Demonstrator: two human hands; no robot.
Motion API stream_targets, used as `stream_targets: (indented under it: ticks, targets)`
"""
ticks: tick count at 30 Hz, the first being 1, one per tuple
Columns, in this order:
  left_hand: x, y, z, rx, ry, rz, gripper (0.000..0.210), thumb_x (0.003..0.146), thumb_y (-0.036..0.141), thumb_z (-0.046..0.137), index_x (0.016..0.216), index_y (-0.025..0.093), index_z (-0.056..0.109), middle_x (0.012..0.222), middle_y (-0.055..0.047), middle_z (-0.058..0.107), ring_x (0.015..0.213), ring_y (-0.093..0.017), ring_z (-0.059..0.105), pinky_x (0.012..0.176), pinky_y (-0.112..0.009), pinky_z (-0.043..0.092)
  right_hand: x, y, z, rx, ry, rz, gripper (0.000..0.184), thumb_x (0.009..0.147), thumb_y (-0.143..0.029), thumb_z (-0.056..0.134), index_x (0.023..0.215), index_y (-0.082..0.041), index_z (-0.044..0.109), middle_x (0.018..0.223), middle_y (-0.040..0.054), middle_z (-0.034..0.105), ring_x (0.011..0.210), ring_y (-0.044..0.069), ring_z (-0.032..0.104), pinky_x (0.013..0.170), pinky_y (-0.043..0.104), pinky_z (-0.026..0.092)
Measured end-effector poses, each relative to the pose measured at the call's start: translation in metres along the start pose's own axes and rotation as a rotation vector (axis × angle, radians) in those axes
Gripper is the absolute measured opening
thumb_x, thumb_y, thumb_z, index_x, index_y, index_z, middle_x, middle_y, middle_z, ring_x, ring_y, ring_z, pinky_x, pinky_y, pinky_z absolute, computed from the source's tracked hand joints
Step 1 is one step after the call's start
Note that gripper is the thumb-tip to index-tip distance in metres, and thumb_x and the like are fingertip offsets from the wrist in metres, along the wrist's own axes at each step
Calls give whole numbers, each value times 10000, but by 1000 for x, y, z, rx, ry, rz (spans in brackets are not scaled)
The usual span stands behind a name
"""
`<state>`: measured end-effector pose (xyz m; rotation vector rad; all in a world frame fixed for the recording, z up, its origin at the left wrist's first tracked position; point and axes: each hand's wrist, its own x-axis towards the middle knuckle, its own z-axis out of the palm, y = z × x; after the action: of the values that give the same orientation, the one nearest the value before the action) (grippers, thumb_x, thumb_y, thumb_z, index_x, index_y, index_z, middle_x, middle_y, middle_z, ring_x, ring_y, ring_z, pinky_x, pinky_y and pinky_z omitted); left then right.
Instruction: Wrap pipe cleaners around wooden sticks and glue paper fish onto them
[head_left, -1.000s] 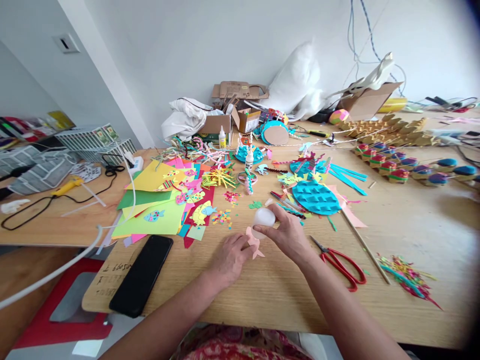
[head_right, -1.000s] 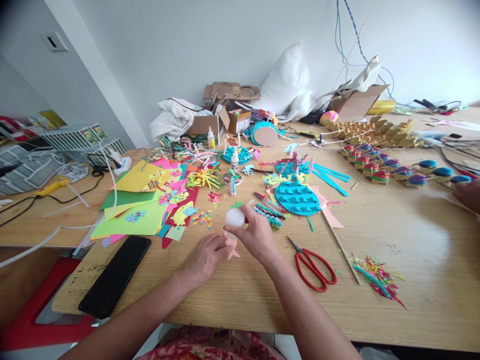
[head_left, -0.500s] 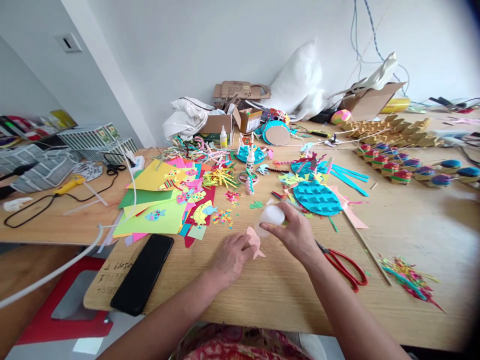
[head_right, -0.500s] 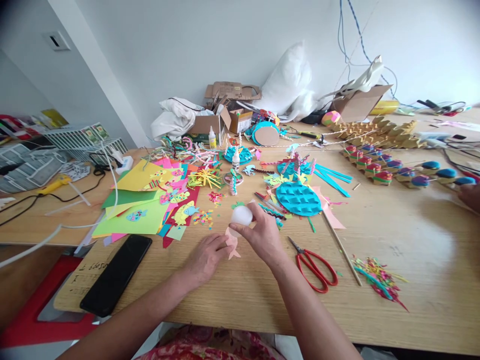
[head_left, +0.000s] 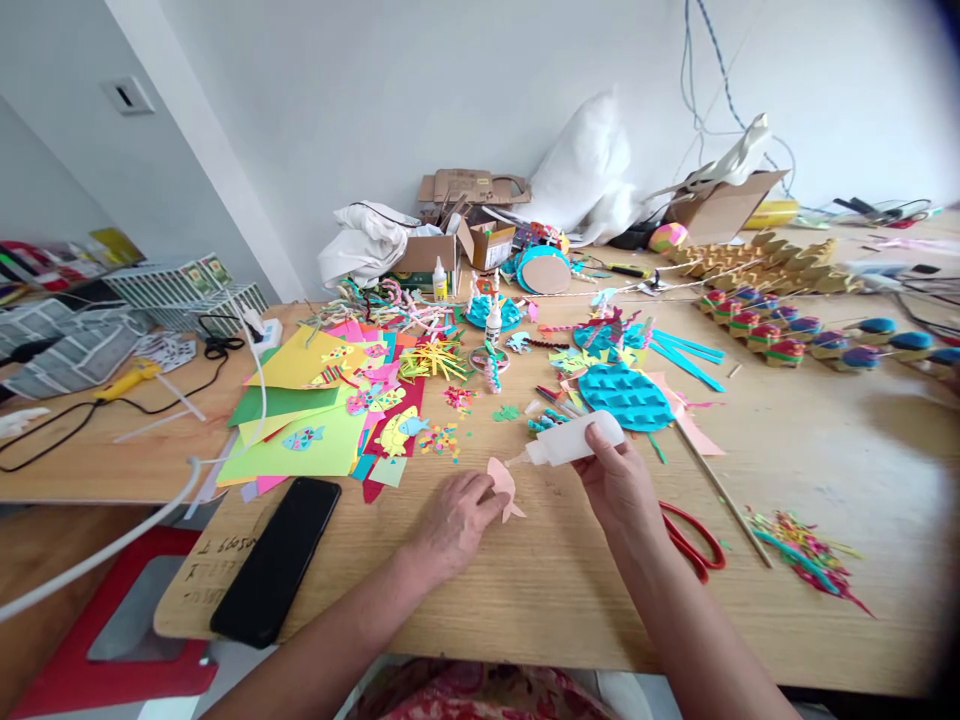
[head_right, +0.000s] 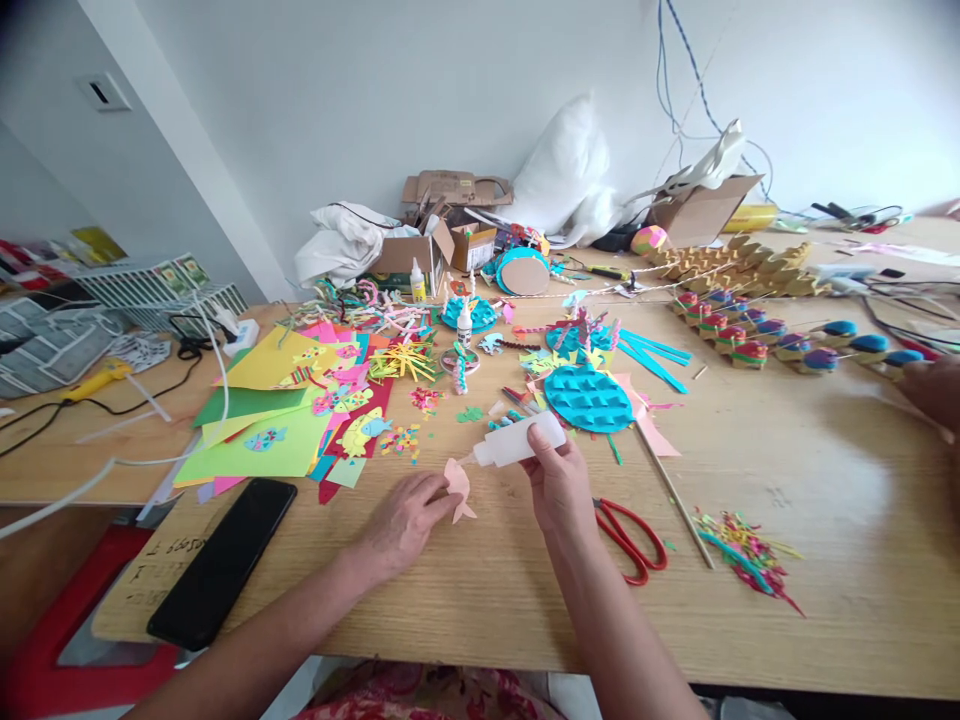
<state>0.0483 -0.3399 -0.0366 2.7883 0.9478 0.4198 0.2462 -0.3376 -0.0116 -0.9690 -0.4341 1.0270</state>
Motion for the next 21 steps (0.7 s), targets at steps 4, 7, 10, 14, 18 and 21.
stream_targets:
  ticks: [4, 7, 10, 14, 18, 21]
  targets:
    - [0, -2, 1, -7, 22, 1, 318, 827, 139, 414, 1128, 222, 476, 1013, -60, 531, 985, -177, 468, 862, -347, 410, 0, 3, 0, 189, 43, 162, 246, 623, -261, 695, 827, -194, 574, 772, -5, 657, 637, 123, 618, 508, 201, 513]
    - [0, -4, 1, -46, 47, -19, 351, 811, 98, 414, 1142, 200, 471, 1042, -68, 534, 1005, -177, 466, 881, -351, 410, -1, 3, 3, 272, 41, 253, 236, 631, -247, 693, 826, -200, 571, 749, -12, 671, 616, 119, 631, 492, 186, 525]
    - [0, -1, -4, -185, 93, -59, 333, 802, 70, 392, 1086, 187, 519, 1019, -66, 561, 974, -170, 501, 865, -343, 430, -3, 2, 8, 339, 40, 296, 232, 636, -232, 690, 828, -207, 562, 744, -16, 677, 615, 120, 637, 476, 183, 528]
    - [6, 13, -13, -604, 135, -191, 266, 777, 90, 440, 989, 177, 574, 955, -52, 608, 886, -145, 559, 792, -275, 470, -11, -2, 16, 409, 7, 372, 204, 648, -217, 677, 819, -207, 566, 728, -24, 675, 590, 113, 628, 454, 176, 518]
    - [23, 29, -11, -994, 255, -328, 431, 770, 210, 513, 1188, 163, 420, 1158, -92, 528, 956, -158, 548, 825, -291, 461, -25, -1, 27, 451, -44, 452, 149, 683, -236, 643, 817, -196, 592, 727, -10, 675, 575, 107, 615, 467, 175, 512]
    - [39, 38, -5, -1187, 357, -320, 507, 749, 306, 553, 1204, 171, 375, 1199, -104, 505, 1040, -185, 514, 883, -320, 427, -37, 4, 36, 440, -79, 541, 141, 709, -287, 615, 803, -181, 617, 707, 1, 673, 551, 108, 601, 483, 190, 508]
